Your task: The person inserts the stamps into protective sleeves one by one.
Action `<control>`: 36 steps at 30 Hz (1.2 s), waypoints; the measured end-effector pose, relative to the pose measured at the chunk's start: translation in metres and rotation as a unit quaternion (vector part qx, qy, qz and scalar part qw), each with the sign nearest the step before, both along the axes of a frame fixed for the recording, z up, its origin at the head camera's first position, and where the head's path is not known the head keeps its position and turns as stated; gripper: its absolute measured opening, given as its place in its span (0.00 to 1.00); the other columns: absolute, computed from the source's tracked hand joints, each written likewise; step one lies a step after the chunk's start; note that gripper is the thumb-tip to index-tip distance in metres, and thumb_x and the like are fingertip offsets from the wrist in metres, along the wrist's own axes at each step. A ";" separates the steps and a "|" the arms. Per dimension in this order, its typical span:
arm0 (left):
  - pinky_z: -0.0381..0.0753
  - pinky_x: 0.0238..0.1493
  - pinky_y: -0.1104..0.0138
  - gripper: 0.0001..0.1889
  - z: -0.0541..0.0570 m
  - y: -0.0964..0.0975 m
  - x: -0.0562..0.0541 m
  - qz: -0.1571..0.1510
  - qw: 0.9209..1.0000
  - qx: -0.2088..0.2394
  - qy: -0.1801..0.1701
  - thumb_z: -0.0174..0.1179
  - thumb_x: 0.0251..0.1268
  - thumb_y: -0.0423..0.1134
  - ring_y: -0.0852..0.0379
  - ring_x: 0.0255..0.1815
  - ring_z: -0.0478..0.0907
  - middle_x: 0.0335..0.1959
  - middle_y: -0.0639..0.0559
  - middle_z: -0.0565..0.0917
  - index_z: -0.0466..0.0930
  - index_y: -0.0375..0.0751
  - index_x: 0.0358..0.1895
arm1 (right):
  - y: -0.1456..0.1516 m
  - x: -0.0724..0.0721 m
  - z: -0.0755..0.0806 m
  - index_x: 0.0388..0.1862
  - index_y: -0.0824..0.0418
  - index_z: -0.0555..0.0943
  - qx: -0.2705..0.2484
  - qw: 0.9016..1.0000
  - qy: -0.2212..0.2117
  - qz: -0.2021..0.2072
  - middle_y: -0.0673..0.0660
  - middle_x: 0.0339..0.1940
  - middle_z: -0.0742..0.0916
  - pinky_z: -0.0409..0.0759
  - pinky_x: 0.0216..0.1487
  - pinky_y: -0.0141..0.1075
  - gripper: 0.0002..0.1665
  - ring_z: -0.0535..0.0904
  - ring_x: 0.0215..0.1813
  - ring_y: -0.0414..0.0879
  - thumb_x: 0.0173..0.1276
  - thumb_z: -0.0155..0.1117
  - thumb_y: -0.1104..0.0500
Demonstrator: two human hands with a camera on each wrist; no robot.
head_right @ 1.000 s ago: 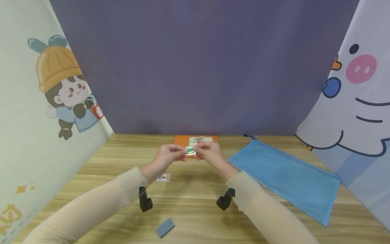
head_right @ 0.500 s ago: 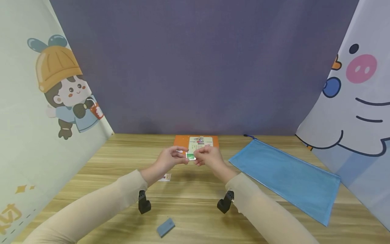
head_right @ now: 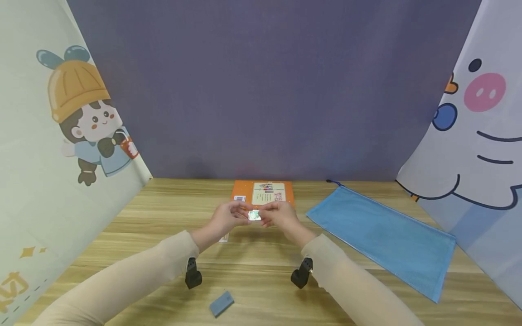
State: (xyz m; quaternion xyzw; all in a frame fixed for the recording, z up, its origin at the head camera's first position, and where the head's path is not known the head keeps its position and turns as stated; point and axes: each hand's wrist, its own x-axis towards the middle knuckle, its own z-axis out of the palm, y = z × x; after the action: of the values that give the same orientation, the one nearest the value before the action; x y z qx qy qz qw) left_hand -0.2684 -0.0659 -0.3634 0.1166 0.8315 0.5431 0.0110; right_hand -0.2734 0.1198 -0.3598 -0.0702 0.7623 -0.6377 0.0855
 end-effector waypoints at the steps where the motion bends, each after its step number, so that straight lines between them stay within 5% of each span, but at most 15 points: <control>1: 0.86 0.44 0.62 0.17 -0.001 0.001 0.000 0.001 1.000 0.002 -0.002 0.69 0.51 0.24 0.56 0.33 0.82 0.38 0.38 0.85 0.83 0.35 0.46 | 0.000 0.000 -0.001 0.52 0.77 0.76 0.001 1.000 0.000 0.005 0.66 0.37 0.86 0.86 0.38 0.36 0.17 0.82 0.29 0.42 0.67 0.61 0.68; 15: 0.84 0.42 0.68 0.17 -0.019 0.001 -0.002 0.003 0.998 -0.050 -0.027 0.73 0.46 0.26 0.56 0.37 0.81 0.36 0.46 0.86 0.84 0.36 0.43 | -0.001 -0.003 -0.022 0.48 0.72 0.81 0.085 0.996 0.014 0.020 0.63 0.42 0.85 0.86 0.42 0.37 0.17 0.82 0.35 0.44 0.59 0.67 0.71; 27: 0.80 0.35 0.71 0.16 -0.030 0.001 -0.001 -0.015 0.995 -0.093 -0.041 0.74 0.42 0.23 0.60 0.31 0.78 0.31 0.46 0.86 0.83 0.33 0.39 | -0.004 -0.005 -0.038 0.39 0.69 0.84 0.148 0.989 0.015 0.014 0.58 0.35 0.87 0.82 0.41 0.34 0.16 0.80 0.37 0.44 0.49 0.73 0.72; 36: 0.74 0.33 0.72 0.14 -0.029 0.001 0.002 -0.012 0.990 -0.136 -0.047 0.74 0.42 0.25 0.58 0.31 0.73 0.31 0.46 0.82 0.84 0.34 0.36 | -0.010 -0.003 -0.039 0.35 0.62 0.87 0.247 0.967 0.052 0.022 0.52 0.33 0.87 0.79 0.46 0.37 0.11 0.79 0.38 0.44 0.50 0.75 0.68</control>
State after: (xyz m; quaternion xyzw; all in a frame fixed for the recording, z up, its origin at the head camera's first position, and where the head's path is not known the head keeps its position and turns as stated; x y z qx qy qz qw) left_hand -0.2663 -0.0645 -0.3925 0.0979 0.8946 0.4300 0.0726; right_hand -0.2764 0.1096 -0.3992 -0.0963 0.8978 -0.4233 0.0742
